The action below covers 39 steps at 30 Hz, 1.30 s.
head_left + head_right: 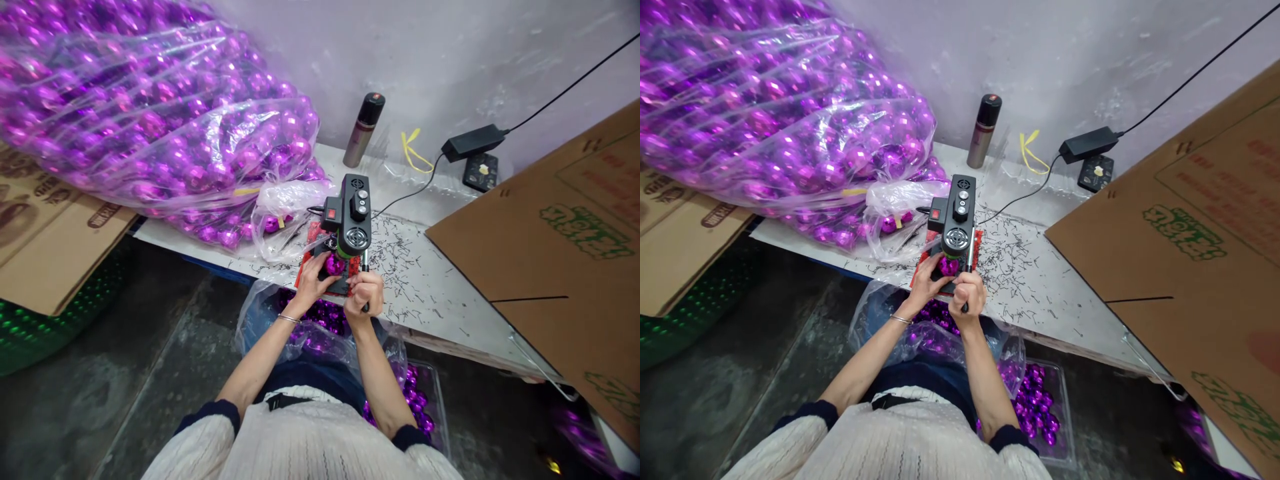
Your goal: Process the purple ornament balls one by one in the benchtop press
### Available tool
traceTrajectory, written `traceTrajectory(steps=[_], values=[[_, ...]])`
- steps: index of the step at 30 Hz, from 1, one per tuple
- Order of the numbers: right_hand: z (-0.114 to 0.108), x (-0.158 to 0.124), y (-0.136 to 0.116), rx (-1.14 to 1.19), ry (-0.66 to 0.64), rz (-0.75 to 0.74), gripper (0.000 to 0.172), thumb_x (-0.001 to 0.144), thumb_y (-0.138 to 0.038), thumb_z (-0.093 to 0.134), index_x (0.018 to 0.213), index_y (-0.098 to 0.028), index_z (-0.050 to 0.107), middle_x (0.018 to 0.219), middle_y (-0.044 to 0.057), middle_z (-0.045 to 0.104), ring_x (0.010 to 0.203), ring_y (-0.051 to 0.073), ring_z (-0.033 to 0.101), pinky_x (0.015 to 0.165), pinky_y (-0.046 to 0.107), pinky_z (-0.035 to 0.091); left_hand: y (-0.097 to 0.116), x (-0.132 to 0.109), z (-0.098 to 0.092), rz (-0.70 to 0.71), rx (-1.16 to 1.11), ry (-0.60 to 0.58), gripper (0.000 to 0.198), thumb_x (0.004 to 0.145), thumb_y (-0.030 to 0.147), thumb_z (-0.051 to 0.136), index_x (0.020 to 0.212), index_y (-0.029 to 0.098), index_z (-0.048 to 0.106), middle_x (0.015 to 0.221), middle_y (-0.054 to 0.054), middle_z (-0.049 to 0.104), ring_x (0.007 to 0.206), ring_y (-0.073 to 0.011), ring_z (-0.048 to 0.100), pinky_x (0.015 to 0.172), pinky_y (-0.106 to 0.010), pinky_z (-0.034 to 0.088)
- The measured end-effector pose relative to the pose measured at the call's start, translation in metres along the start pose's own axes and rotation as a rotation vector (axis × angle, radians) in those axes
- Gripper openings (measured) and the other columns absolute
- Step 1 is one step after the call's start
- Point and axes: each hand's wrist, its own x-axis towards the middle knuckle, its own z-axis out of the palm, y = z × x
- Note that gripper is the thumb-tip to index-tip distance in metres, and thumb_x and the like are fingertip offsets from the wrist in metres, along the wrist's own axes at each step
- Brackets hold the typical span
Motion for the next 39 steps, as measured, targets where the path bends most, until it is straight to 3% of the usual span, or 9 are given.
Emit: traceTrajectory(steps=[12,19,26,31,36,39], values=[[0.003,-0.01,0.005,0.049,0.009,0.037,0.031,0.105,-0.033,0.037,0.078,-0.024,0.048,0.08,-0.002,0.057,0.068,0.013,0.063,0.075,0.036,0.054,-0.011,-0.001,0.003,0.145,0.121,0.035,0.062,0.089,0.045,0.075,0.142,0.022,0.055,0.135,-0.015,0.069,0.128,-0.0297,0.065,0.112,-0.05,0.048],[0.005,-0.012,0.009,-0.027,-0.031,-0.074,0.031,0.104,-0.032,0.037,0.076,-0.024,0.046,0.076,-0.001,0.058,0.066,0.013,0.06,0.07,0.034,0.05,-0.011,0.0,0.003,0.145,0.117,0.04,0.056,0.091,0.041,0.073,0.14,0.02,0.057,0.136,-0.016,0.069,0.128,-0.0293,0.065,0.112,-0.05,0.048],[0.001,0.046,-0.029,-0.004,0.019,0.183,0.029,0.102,-0.028,0.044,0.075,-0.023,0.053,0.072,0.0,0.057,0.065,0.013,0.057,0.063,0.031,0.045,-0.01,0.005,0.004,0.128,0.095,0.038,0.064,0.087,0.043,0.077,0.143,0.02,0.054,0.136,-0.017,0.068,0.129,-0.0312,0.064,0.112,-0.052,0.048],[-0.006,0.068,-0.042,-0.012,-0.026,0.159,0.03,0.101,-0.024,0.047,0.072,-0.023,0.054,0.069,-0.001,0.058,0.068,0.014,0.058,0.066,0.031,0.046,-0.001,-0.033,-0.006,0.22,0.184,0.063,0.066,0.094,0.04,0.069,0.152,0.022,0.044,0.143,-0.017,0.062,0.136,-0.0304,0.059,0.114,-0.051,0.048],[-0.006,0.05,-0.035,0.003,-0.036,0.101,0.03,0.099,-0.017,0.047,0.07,-0.023,0.052,0.072,0.0,0.06,0.071,0.013,0.06,0.067,0.03,0.045,0.0,-0.096,-0.027,0.363,0.371,-0.172,0.071,0.09,0.053,0.072,0.149,0.021,0.049,0.144,-0.02,0.06,0.13,-0.0331,0.062,0.103,-0.05,0.055],[-0.004,0.044,-0.034,0.009,-0.017,0.116,0.031,0.099,-0.018,0.047,0.069,-0.023,0.052,0.072,0.0,0.061,0.071,0.014,0.061,0.068,0.031,0.045,0.001,-0.089,-0.041,0.356,0.43,-0.138,0.072,0.087,0.06,0.071,0.144,0.02,0.054,0.139,-0.02,0.063,0.126,-0.0328,0.065,0.1,-0.048,0.056]])
